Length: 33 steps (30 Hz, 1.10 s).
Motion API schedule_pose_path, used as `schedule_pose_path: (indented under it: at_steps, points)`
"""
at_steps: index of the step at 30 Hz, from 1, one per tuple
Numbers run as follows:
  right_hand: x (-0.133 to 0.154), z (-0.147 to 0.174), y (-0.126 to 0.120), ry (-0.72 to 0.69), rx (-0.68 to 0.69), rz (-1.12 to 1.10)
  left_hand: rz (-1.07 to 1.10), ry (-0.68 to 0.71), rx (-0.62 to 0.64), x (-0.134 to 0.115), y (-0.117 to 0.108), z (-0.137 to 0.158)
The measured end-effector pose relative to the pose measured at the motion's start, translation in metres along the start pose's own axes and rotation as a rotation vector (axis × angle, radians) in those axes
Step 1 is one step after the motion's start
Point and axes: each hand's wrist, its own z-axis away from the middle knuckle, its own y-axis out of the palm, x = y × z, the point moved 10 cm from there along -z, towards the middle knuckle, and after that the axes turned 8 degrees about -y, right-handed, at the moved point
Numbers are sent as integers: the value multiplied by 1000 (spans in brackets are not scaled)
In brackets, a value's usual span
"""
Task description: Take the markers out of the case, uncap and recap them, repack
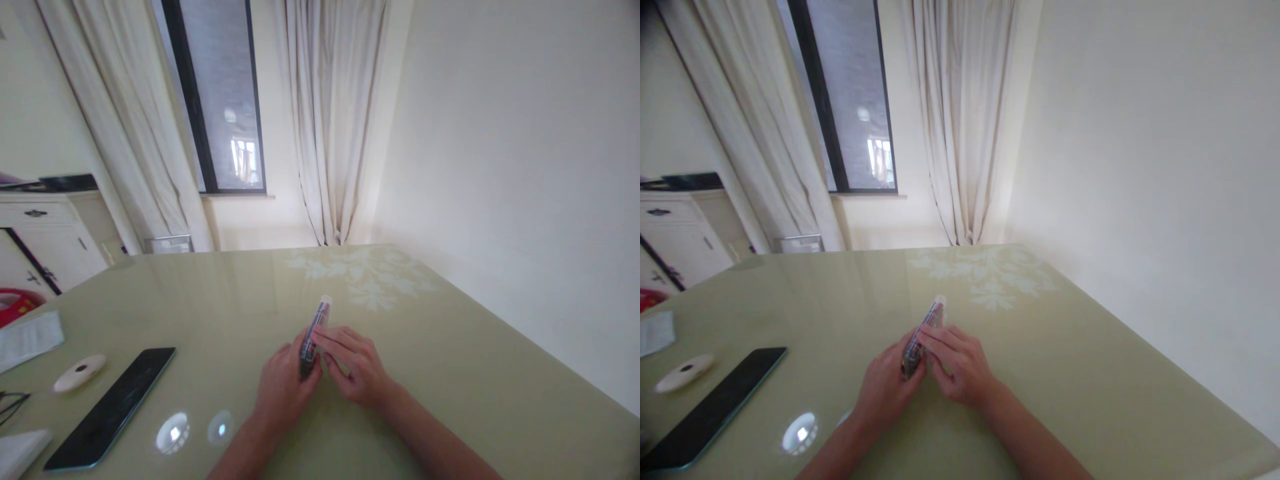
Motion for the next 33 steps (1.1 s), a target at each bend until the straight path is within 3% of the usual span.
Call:
schedule_pose_path:
  at_steps: [16, 19, 23, 25, 29, 33]
  points:
    - [-2, 9, 17, 20, 21, 54, 79, 19, -38, 4, -3, -3]
    - [-8, 8, 9, 53, -40, 21, 69, 19, -32, 4, -4, -3]
    - [-38, 16, -13, 238, -183, 90, 31, 22, -16, 3, -3, -2]
    - [-49, 18, -15, 275, -166, 136, 9, 41, -10, 1, 0, -1]
    - [-50, 15, -7, 219, -63, 154, -6, 72, 9, -2, 5, 0]
    - [-47, 12, -11, 221, -94, 142, 0, 69, 19, -4, 4, 0]
